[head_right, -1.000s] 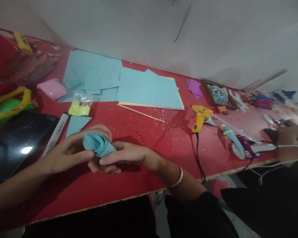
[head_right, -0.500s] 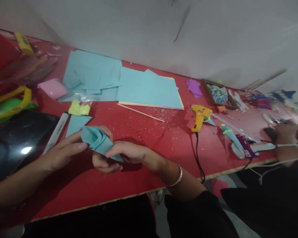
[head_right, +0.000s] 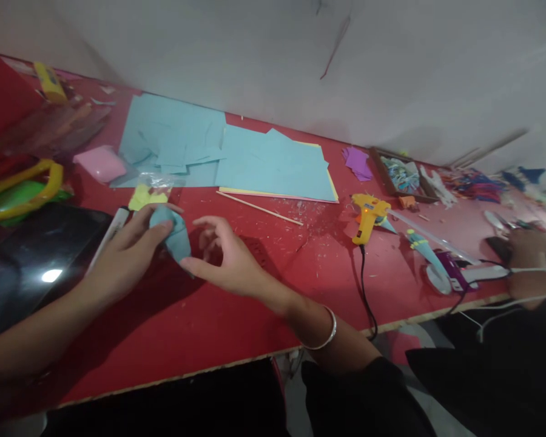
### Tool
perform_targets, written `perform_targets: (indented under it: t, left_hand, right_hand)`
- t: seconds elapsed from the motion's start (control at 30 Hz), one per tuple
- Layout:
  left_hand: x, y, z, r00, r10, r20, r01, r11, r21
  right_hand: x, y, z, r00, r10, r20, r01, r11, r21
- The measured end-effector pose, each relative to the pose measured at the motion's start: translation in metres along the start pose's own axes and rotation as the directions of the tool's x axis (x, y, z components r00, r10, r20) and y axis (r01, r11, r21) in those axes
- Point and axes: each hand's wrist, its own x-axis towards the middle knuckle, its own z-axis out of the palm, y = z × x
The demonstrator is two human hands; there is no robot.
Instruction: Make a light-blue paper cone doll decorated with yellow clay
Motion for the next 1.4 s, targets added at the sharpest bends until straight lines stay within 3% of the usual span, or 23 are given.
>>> perform_targets:
  t: [0.1,0.2,0.33,0.47,0.6,0.8,1.0,1.17,1.27,1.4]
  left_hand:
    - [0.001,0.013,0.003,0.990,-0.141,0.014,0.141,0.988,-0.061]
    - [0.000,0.014,0.006,0.988,-0.144,0.047,0.148,0.985,-0.090]
    - [-0.002,0.005,0.006,0.985,-0.174,0.021,0.175,0.979,-0.108]
    - [-0.001,0.003,0.007,0.981,-0.188,0.043,0.192,0.975,-0.111]
    - [0.000,0.007,0.007,0.985,-0.152,0.085,0.163,0.977,-0.138]
    - [-0.001,0.009,0.004,0.976,-0.164,0.143,0.182,0.976,-0.123]
    - [0.000,0.008,0.002,0.992,-0.106,0.069,0.109,0.993,-0.037]
    - [-0.001,0.006,0.003,0.986,-0.146,0.083,0.152,0.986,-0.068]
    - [-0.003,0.009,0.004,0.979,-0.141,0.147,0.158,0.981,-0.110]
    - [-0.006,0.014,0.006,0.942,-0.181,0.282,0.211,0.974,-0.080]
  right_hand:
    - [0.000,0.001,0.001,0.988,-0.147,-0.055,0.137,0.979,-0.149]
    - [-0.001,0.002,0.003,0.970,-0.243,-0.030,0.225,0.932,-0.284]
    - [-0.002,0.002,0.002,0.962,-0.272,-0.038,0.231,0.876,-0.423]
    - [-0.002,0.000,-0.001,0.965,-0.259,-0.044,0.212,0.867,-0.452]
    - [-0.002,-0.002,0.000,0.965,-0.243,-0.093,0.191,0.903,-0.384]
    - [-0.005,-0.004,0.000,0.986,-0.096,-0.134,0.069,0.978,-0.195]
    - [-0.003,-0.003,0.000,0.981,-0.111,-0.162,0.097,0.991,-0.093]
    - [0.001,-0.002,0.000,0.983,-0.042,-0.179,0.058,0.994,0.088]
    - [0.003,-0.002,0.000,0.978,-0.008,-0.209,0.053,0.975,0.214]
    - [0.005,-0.002,-0.001,0.966,-0.030,-0.256,0.084,0.976,0.202]
